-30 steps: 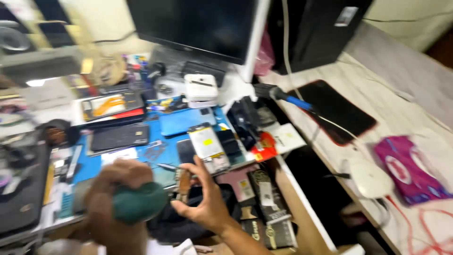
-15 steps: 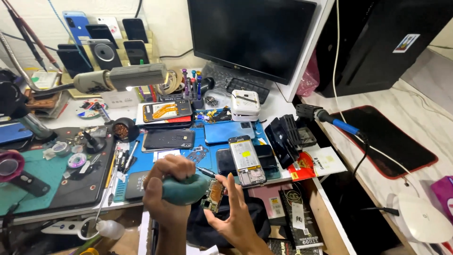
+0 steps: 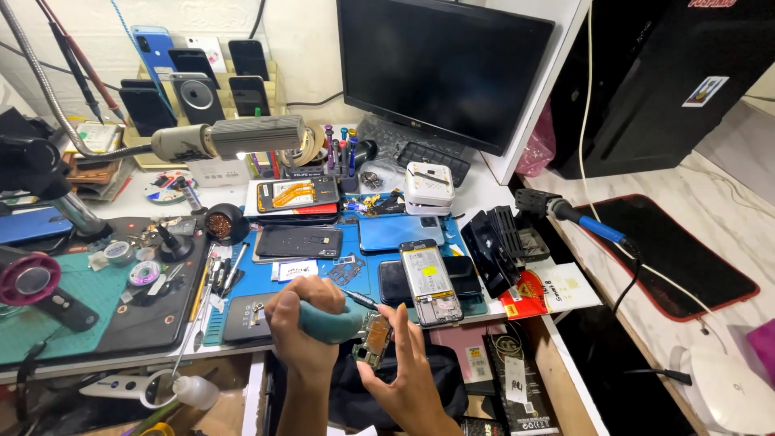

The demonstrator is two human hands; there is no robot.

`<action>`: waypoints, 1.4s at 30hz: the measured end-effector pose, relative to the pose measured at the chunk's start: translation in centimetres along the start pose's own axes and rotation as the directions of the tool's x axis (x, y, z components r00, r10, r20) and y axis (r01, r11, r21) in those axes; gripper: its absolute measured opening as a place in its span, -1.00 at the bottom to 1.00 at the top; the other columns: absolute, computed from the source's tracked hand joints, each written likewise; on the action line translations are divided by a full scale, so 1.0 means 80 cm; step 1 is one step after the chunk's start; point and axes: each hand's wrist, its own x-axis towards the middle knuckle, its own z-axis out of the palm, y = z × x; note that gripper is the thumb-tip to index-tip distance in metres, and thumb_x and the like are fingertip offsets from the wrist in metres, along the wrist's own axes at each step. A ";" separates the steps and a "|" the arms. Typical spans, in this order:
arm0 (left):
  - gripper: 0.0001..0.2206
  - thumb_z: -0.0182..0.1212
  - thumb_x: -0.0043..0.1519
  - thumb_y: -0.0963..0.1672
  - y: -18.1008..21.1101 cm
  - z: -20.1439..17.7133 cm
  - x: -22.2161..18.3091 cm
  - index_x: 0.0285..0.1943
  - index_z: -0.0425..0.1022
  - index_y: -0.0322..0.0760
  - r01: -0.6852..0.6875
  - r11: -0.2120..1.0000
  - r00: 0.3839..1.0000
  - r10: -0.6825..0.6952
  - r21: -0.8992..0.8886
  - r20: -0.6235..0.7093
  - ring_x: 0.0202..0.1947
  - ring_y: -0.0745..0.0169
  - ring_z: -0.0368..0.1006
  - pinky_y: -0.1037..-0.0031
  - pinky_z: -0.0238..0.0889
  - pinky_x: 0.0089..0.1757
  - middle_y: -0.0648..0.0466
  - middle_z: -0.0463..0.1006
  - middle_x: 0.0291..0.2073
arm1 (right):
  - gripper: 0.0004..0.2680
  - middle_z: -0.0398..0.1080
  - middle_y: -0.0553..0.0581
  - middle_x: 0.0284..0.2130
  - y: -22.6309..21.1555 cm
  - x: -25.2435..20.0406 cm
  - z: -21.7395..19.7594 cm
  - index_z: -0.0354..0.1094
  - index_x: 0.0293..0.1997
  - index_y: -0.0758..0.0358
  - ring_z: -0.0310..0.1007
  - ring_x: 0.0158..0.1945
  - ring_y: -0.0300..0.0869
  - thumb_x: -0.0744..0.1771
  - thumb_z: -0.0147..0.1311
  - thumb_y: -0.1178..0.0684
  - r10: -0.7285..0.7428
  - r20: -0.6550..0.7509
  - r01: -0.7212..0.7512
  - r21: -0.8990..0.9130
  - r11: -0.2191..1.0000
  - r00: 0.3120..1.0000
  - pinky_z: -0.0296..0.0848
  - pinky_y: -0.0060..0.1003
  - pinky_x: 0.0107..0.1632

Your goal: Repairing a mobile phone motherboard by cleaning and inspecting its components.

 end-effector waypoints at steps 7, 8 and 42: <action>-0.60 0.00 0.30 0.08 0.013 0.027 -0.001 -0.32 0.45 -0.31 -0.010 0.966 0.976 -0.047 0.260 0.211 -0.30 0.15 0.35 0.36 0.22 -0.18 0.00 0.42 -0.36 | -0.10 0.21 0.21 0.40 0.010 0.009 -0.006 -0.58 0.58 0.14 0.20 0.37 0.13 0.24 0.36 0.12 0.020 -0.129 -0.032 -0.096 0.995 0.991 0.29 0.07 0.29; -0.59 0.02 0.30 0.09 0.010 0.028 -0.003 -0.32 0.46 -0.31 0.005 0.960 0.972 -0.071 0.280 0.223 -0.33 0.16 0.36 0.37 0.24 -0.23 0.01 0.43 -0.37 | -0.10 0.19 0.19 0.42 0.007 0.010 -0.010 -0.60 0.57 0.12 0.13 0.45 0.12 0.24 0.33 0.13 0.062 -0.121 -0.073 -0.083 0.994 0.991 0.34 0.06 0.27; -0.54 -0.02 0.33 0.10 0.014 0.047 -0.015 -0.37 0.40 -0.35 0.057 0.981 0.937 -0.118 0.187 0.330 -0.33 0.17 0.28 0.40 0.15 -0.23 -0.01 0.38 -0.40 | 0.01 0.15 0.23 0.43 0.011 0.017 -0.023 -0.54 0.57 0.26 0.11 0.46 0.12 0.13 0.52 0.21 0.074 -0.178 -0.097 -0.123 0.988 0.981 0.18 -0.03 0.39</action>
